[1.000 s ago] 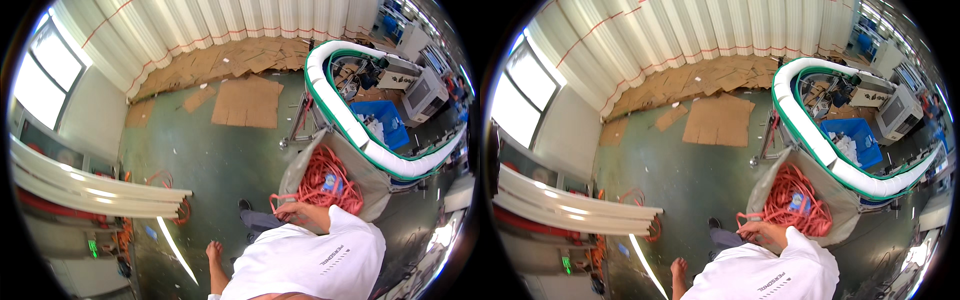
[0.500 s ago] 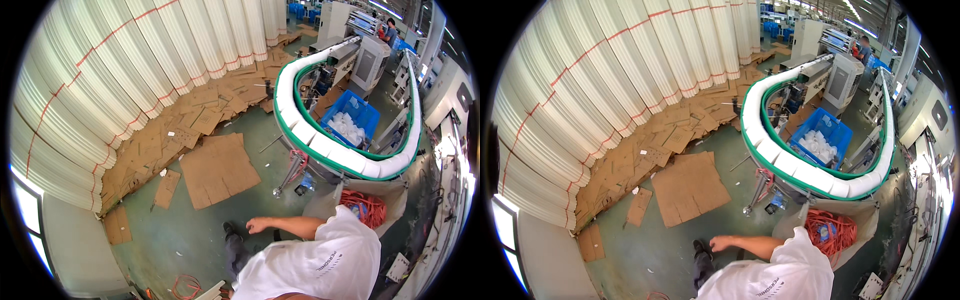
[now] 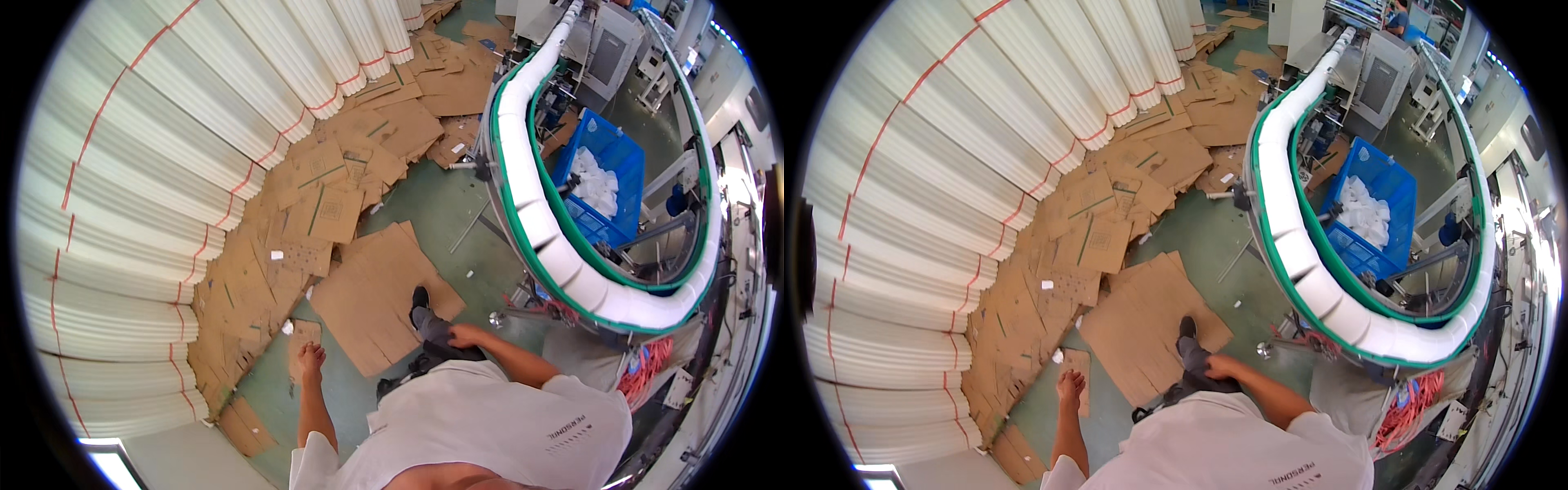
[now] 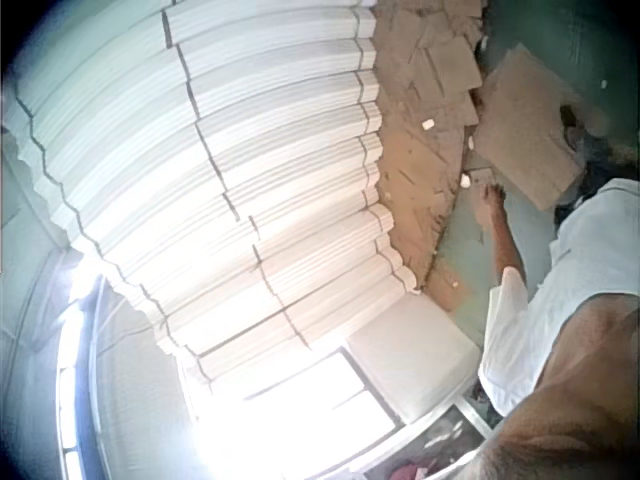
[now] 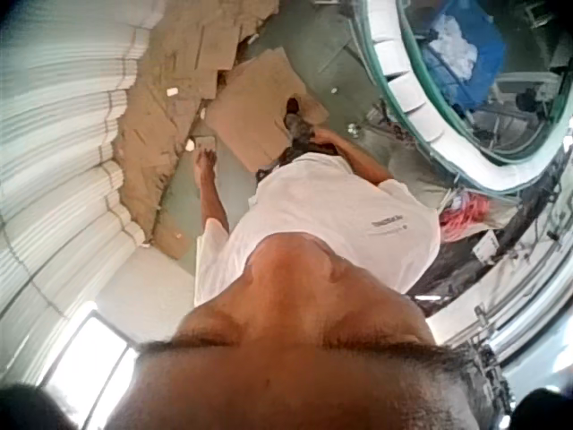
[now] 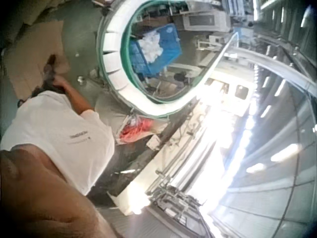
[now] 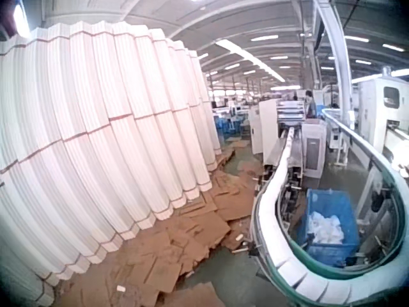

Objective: The person repeatedly picks up long white plastic pipes from a floor stack and places them onto a metal rack. They also handle a dark flexible strip and later weigh small cylindrical containers on a digital scale.

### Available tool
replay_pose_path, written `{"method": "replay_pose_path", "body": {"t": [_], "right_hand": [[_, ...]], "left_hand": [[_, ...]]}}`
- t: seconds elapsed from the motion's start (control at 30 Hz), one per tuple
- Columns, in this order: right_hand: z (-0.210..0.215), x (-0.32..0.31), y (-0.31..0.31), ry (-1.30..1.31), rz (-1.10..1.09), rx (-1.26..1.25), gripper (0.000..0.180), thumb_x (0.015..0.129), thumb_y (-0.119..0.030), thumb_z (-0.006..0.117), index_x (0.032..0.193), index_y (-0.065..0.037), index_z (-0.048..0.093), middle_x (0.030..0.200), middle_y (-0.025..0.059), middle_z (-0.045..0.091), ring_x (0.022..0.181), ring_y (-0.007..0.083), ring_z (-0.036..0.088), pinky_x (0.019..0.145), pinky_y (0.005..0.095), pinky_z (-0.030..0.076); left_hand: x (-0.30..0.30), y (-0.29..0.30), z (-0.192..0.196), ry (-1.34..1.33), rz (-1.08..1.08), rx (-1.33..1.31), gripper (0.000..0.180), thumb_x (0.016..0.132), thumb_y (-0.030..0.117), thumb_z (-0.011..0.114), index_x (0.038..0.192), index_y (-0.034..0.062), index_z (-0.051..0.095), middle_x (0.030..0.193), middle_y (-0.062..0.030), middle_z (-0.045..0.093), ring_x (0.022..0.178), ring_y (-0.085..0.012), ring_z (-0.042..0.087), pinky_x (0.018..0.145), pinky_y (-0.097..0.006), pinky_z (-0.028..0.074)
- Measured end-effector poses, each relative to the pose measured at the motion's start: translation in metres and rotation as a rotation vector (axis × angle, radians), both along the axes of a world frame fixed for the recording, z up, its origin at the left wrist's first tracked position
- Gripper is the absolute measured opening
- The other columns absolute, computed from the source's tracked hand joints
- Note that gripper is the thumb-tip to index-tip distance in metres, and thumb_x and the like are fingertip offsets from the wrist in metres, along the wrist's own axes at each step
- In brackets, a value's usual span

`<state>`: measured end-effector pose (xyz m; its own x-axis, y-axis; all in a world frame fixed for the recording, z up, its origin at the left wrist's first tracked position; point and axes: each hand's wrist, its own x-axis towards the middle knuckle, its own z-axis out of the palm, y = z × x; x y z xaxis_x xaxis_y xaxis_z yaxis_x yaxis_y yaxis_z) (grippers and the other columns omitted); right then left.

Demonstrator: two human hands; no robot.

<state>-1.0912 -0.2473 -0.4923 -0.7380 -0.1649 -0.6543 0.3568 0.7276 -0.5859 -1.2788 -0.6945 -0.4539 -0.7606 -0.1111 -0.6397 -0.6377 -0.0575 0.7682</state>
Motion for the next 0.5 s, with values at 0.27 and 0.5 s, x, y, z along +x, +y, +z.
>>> {"method": "replay_pose_path", "body": {"t": [0.27, 0.5], "right_hand": [[0.1, -0.348, 0.053, 0.49, -0.059, -0.097, 0.039, 0.08, -0.029, 0.06, 0.107, -0.001, 0.06, 0.099, 0.0247, 0.063, 0.089, 0.0419, 0.06, 0.078, 0.0486, 0.048], [0.118, -0.538, 0.228, 0.35, -0.386, 0.042, 0.041, 0.079, -0.028, 0.061, 0.111, -0.004, 0.061, 0.103, 0.0237, 0.063, 0.097, 0.0403, 0.06, 0.081, 0.0482, 0.05]], "left_hand": [[-0.064, 0.056, -0.027, -0.498, -0.13, -0.085, 0.019, 0.09, 0.026, 0.054, 0.098, 0.0088, 0.056, 0.081, -0.0083, 0.061, 0.073, -0.0219, 0.06, 0.061, -0.037, 0.051], [-0.25, 0.163, -0.055, -0.709, -0.309, -0.277, 0.017, 0.087, 0.023, 0.054, 0.081, 0.0077, 0.058, 0.069, -0.0106, 0.058, 0.06, -0.024, 0.055, 0.052, -0.038, 0.045]]}}
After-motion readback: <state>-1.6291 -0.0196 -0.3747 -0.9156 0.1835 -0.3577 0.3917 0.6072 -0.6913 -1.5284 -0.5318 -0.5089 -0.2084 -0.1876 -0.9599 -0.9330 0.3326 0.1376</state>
